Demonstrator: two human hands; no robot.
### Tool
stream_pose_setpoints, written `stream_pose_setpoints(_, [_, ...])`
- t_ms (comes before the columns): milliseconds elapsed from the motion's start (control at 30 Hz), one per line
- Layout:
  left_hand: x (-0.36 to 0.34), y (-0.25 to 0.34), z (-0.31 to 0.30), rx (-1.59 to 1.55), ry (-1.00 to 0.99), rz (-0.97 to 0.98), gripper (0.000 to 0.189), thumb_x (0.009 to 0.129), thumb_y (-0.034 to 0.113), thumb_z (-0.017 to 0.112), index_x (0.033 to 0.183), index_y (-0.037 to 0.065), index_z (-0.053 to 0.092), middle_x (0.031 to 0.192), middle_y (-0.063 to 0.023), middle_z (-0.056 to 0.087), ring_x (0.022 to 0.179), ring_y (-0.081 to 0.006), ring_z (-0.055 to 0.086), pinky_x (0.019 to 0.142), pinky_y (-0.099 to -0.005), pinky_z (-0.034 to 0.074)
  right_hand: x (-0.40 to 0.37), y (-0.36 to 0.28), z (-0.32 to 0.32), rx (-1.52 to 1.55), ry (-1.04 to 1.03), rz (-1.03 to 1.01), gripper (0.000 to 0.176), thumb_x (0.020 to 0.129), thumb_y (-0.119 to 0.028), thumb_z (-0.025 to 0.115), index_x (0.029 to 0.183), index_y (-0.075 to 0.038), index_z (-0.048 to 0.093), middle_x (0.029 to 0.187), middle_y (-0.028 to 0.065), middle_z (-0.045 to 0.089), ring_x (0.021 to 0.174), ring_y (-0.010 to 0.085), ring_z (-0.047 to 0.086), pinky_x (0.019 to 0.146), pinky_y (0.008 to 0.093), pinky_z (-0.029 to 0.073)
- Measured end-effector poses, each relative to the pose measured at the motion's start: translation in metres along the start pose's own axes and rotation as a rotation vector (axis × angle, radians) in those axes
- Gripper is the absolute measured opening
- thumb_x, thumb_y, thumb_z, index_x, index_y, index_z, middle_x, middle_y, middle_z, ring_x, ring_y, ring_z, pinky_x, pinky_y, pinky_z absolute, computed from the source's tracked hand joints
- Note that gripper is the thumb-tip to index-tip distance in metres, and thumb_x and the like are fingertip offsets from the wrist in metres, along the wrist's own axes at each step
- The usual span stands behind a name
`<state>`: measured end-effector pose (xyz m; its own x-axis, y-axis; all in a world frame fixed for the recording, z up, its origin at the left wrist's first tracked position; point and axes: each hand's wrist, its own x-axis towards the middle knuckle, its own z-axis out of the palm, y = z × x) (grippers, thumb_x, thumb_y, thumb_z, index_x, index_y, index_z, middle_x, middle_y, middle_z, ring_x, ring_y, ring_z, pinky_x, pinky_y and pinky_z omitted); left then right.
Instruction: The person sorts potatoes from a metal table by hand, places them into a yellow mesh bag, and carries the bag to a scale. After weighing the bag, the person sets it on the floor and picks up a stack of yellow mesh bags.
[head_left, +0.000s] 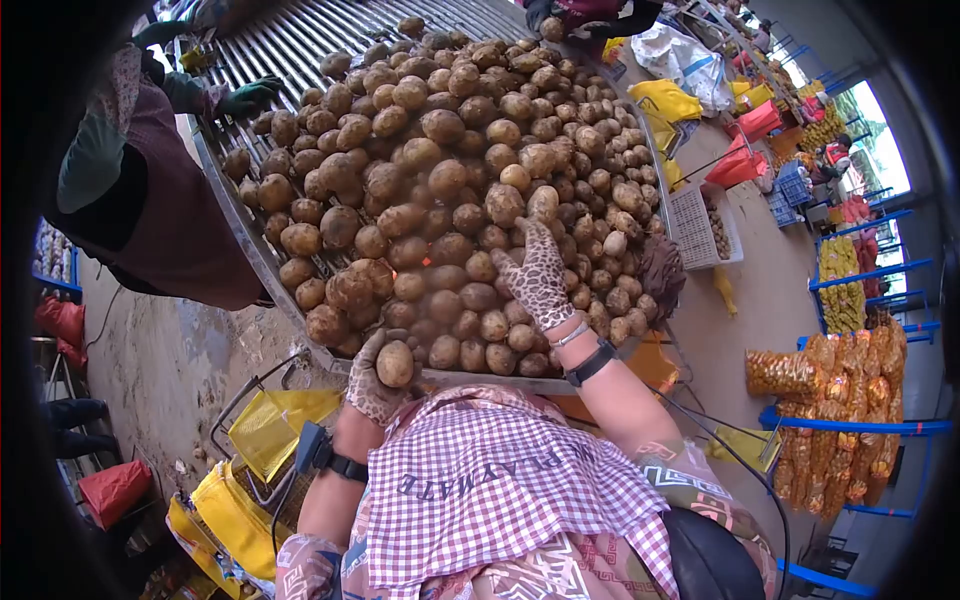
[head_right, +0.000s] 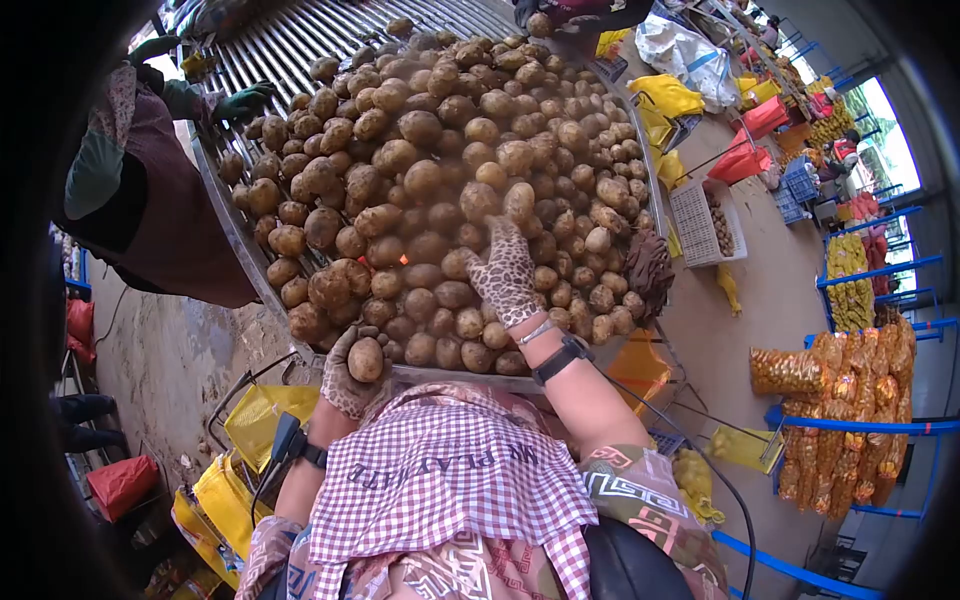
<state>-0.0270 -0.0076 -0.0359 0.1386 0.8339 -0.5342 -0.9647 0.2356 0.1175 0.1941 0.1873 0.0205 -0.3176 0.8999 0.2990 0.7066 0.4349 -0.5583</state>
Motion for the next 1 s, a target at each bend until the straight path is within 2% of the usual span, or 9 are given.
stream_pose_setpoints(100, [0.007,-0.008,0.022,-0.007,0.101,0.028,0.028,0.093,0.031,0.06,0.096,0.003,0.064,0.097,-0.0127,0.068,0.088,-0.0275,0.067,0.078,-0.0412,0.059,0.045,0.05,-0.008,-0.296,0.009,0.114,0.076,0.075,-0.029,0.077,0.138,-0.003,0.043,0.141,0.0238,0.041,0.132,0.0355,0.039,0.109,0.0433,0.035])
stream_pose_setpoints(267, [0.016,-0.021,0.053,0.122,0.028,-0.005,0.032,0.094,0.032,0.058,0.099,0.001,0.065,0.09,-0.012,0.069,0.081,-0.0266,0.069,0.072,-0.0393,0.059,0.085,0.071,-0.03,0.129,-0.269,0.295,0.071,0.076,-0.024,0.077,0.137,-0.009,0.045,0.133,0.0185,0.053,0.12,0.0343,0.053,0.104,0.0393,0.042])
stream_pose_setpoints(300, [0.014,-0.021,0.058,0.115,0.029,0.008,0.032,0.094,0.032,0.058,0.099,0.001,0.065,0.09,-0.012,0.069,0.081,-0.0266,0.069,0.072,-0.0393,0.059,0.084,0.089,-0.024,0.569,-0.217,0.18,0.061,0.08,-0.019,0.074,0.135,-0.01,0.049,0.129,0.0159,0.057,0.114,0.0336,0.058,0.096,0.0407,0.05])
stream_pose_setpoints(367, [0.008,-0.022,0.069,0.058,0.017,0.021,0.03,0.092,0.03,0.061,0.104,0.002,0.065,0.094,-0.0134,0.068,0.078,-0.0256,0.068,0.073,-0.0393,0.059,0.07,0.093,-0.022,1.618,-0.289,0.595,0.052,0.087,-0.02,0.067,0.134,-0.009,0.05,0.13,0.0144,0.057,0.11,0.031,0.06,0.085,0.0419,0.055])
stream_pose_setpoints(467, [0.012,-0.023,0.074,-0.012,-0.044,-0.024,0.043,0.096,0.035,0.054,0.123,0.002,0.056,0.1,-0.0129,0.068,0.08,-0.0256,0.069,0.069,-0.0388,0.059,0.042,0.082,-0.027,2.11,-0.599,0.803,0.047,0.092,-0.026,0.06,0.135,-0.009,0.049,0.129,0.0136,0.057,0.108,0.0287,0.061,0.078,0.0429,0.057])
stream_pose_setpoints(633, [0.018,-0.029,0.072,0.151,-0.1,0.011,0.052,0.095,0.036,0.058,0.136,0.006,0.048,0.124,-0.0167,0.058,0.093,-0.023,0.066,0.078,-0.0348,0.058,0.018,0.004,-0.034,1.925,-0.601,0.685,0.056,0.09,-0.025,0.061,0.139,-0.004,0.042,0.133,0.013,0.053,0.113,0.026,0.058,0.089,0.0389,0.052])
stream_pose_setpoints(733, [0.01,-0.031,0.091,0.326,-0.041,0.121,0.054,0.094,0.04,0.058,0.135,0.006,0.048,0.125,-0.017,0.058,0.097,-0.0245,0.066,0.079,-0.0353,0.059,0.008,-0.041,-0.044,1.257,-0.776,0.098,0.068,0.087,-0.025,0.068,0.142,-0.001,0.038,0.142,0.0119,0.043,0.134,0.0199,0.038,0.109,0.0364,0.037])
stream_pose_setpoints(767, [0.005,-0.031,0.095,0.321,-0.017,0.134,0.054,0.094,0.04,0.058,0.135,0.006,0.048,0.125,-0.017,0.058,0.097,-0.0245,0.066,0.079,-0.0353,0.059,0.002,-0.034,-0.033,0.943,-0.78,0.009,0.062,0.088,-0.005,0.06,0.145,-0.002,0.035,0.142,0.0102,0.044,0.13,0.0204,0.043,0.11,0.0331,0.035])
stream_pose_setpoints(1000, [-0.016,-0.025,0.086,-0.015,-0.165,-0.071,0.067,0.09,0.051,0.059,0.135,0.005,0.045,0.129,-0.0184,0.055,0.109,-0.0298,0.061,0.092,-0.0428,0.055,0.001,-0.073,-0.041,0.984,-0.969,0.179,0.046,0.093,-0.009,0.058,0.138,-0.004,0.047,0.132,0.0071,0.053,0.122,0.0167,0.05,0.102,0.0304,0.043])
